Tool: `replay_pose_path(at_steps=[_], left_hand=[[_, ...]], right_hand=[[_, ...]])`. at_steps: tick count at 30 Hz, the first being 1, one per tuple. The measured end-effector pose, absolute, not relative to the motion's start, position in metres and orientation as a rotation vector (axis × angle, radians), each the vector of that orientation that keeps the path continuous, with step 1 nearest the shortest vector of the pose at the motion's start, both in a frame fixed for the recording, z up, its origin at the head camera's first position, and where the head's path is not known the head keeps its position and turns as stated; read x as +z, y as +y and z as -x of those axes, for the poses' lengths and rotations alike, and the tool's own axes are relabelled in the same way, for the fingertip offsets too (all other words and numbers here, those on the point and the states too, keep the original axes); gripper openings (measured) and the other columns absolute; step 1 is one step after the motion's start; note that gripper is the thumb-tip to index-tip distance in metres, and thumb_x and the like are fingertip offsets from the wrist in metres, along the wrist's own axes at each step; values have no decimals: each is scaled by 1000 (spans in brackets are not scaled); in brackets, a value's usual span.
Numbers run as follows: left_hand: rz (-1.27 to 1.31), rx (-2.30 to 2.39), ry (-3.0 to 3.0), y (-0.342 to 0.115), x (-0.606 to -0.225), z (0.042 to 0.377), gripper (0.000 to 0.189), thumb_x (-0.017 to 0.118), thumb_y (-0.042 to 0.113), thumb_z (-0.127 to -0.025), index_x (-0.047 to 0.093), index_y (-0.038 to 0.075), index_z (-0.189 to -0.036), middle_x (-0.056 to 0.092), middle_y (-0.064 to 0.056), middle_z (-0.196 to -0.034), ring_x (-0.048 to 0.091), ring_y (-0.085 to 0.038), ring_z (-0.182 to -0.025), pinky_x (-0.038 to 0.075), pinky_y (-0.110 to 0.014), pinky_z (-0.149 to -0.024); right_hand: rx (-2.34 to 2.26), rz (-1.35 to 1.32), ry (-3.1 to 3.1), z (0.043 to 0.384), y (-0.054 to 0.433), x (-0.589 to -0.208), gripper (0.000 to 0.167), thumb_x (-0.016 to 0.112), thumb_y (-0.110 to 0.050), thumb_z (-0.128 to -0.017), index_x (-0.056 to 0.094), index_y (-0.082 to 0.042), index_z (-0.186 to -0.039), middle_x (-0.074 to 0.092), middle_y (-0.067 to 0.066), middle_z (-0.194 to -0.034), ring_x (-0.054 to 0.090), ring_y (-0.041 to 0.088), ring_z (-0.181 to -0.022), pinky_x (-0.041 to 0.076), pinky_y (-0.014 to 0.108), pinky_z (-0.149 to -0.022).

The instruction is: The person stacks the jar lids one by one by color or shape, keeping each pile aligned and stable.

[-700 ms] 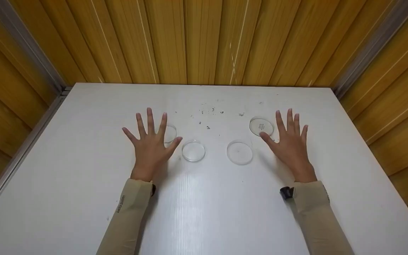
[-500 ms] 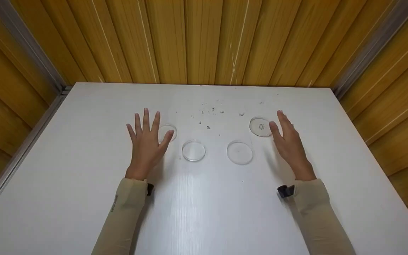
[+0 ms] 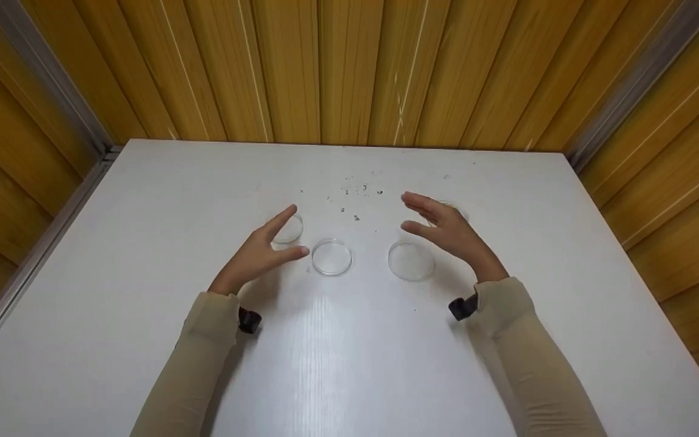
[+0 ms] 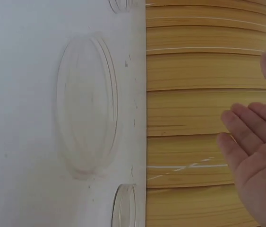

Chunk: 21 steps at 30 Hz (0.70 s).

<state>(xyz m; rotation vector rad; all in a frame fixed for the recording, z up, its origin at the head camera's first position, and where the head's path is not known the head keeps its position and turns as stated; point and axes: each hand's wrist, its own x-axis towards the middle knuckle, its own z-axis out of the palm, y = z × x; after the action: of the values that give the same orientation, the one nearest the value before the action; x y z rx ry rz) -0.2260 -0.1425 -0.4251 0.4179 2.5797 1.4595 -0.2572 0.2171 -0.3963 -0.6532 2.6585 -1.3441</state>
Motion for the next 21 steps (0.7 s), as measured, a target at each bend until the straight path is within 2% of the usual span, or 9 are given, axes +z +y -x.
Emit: replay_pose_path(at_steps=[6, 10, 14, 21], left_hand=[[-479, 1412, 2499, -139, -436, 231, 91, 76, 45, -79, 25, 28, -153, 22, 6, -159, 19, -22, -148, 19, -52, -118], [-514, 1385, 2445, -133, -442, 232, 89, 77, 35, -80, 27, 21, -153, 24, 3, -159, 21, -24, -148, 20, -50, -119], [-502, 1355, 2392, -127, -446, 234, 90, 78, 32, -80, 28, 16, -152, 26, 1, -158, 21, -22, -148, 20, -46, -120], [-431, 1291, 2368, -122, -453, 238, 89, 82, 30, -76, 34, 17, -150, 31, 2, -157, 23, -19, -147, 18, -44, -120]], right_hand=[[-1200, 738, 2498, 268, 191, -399, 74, 74, -37, -84, 41, -16, -147, 42, 0, -151, 37, 21, -141, 28, 39, -117], [-1093, 724, 2453, 272, 175, -402, 75, 74, -36, -83, 40, -17, -147, 43, 1, -150, 37, 23, -141, 29, 41, -117], [-1011, 728, 2422, 273, 162, -405, 76, 75, -36, -83, 40, -17, -147, 44, 3, -149, 38, 23, -140, 30, 42, -116], [-894, 719, 2399, 273, 147, -413, 80, 77, -34, -81, 38, -15, -148, 42, 4, -151, 38, 21, -140, 29, 42, -117]])
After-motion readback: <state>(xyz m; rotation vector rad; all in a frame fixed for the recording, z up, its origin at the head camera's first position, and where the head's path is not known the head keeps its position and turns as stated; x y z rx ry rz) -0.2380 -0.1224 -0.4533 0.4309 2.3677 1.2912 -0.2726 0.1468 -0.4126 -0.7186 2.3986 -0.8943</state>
